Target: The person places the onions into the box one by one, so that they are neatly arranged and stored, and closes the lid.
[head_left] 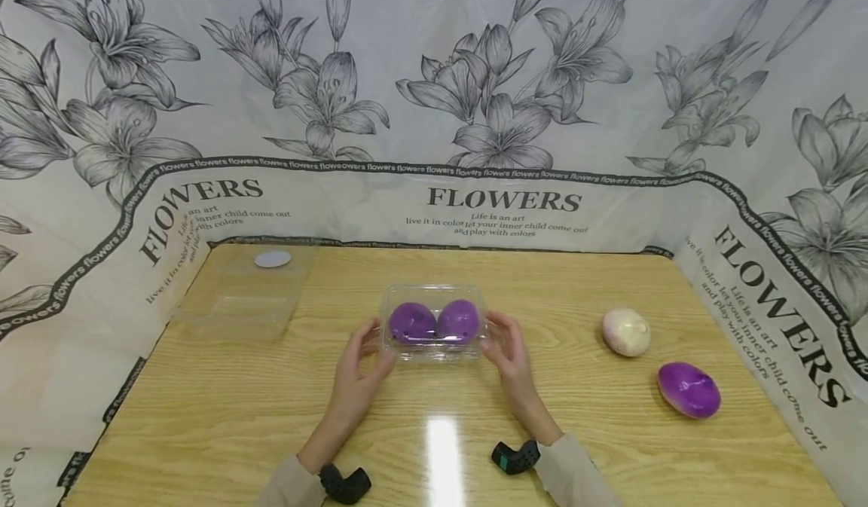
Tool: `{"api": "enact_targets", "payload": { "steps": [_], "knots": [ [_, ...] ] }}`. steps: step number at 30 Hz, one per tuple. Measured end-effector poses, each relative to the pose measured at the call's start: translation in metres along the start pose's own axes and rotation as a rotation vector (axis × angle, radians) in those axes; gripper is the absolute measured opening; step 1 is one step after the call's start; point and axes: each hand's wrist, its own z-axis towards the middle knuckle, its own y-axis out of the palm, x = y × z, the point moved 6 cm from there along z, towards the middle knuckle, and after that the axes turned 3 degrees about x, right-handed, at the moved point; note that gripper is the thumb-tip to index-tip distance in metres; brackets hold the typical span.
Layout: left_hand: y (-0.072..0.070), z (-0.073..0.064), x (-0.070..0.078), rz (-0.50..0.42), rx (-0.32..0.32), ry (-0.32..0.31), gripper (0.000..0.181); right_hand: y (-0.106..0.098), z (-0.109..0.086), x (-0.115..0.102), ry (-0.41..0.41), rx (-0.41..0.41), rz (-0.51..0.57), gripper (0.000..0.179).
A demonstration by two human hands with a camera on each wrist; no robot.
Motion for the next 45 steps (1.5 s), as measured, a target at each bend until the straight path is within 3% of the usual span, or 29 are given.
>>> {"api": "enact_targets", "payload": {
  "steps": [5,11,15,24,32,38,42,45],
  "knots": [
    [0.004,0.001,-0.003,0.042,-0.064,-0.027,0.069,0.012,-0.002,0.003,0.038,-0.097,-0.058,0.08],
    [0.01,0.01,-0.006,0.0,-0.081,-0.02,0.068,0.018,0.004,0.007,0.088,-0.039,-0.096,0.086],
    [0.013,0.023,-0.011,-0.027,-0.071,-0.053,0.068,0.022,0.015,0.011,0.099,-0.002,-0.103,0.086],
    [0.03,0.066,-0.025,-0.18,-0.061,-0.088,0.073,0.023,0.059,0.025,0.103,0.051,-0.094,0.087],
    [0.037,0.101,-0.034,-0.319,-0.053,-0.083,0.068,0.033,0.084,0.004,0.105,0.057,-0.148,0.084],
    [0.04,0.115,-0.039,-0.325,-0.067,-0.1,0.068,0.03,0.107,0.023,0.095,0.066,-0.138,0.083],
    [0.041,0.119,-0.041,-0.322,-0.053,-0.129,0.069,0.026,0.117,0.044,0.115,0.08,-0.111,0.087],
    [0.041,0.12,-0.043,-0.308,-0.043,-0.135,0.069,0.027,0.119,0.047,0.115,0.085,-0.117,0.09]
  ]
}}
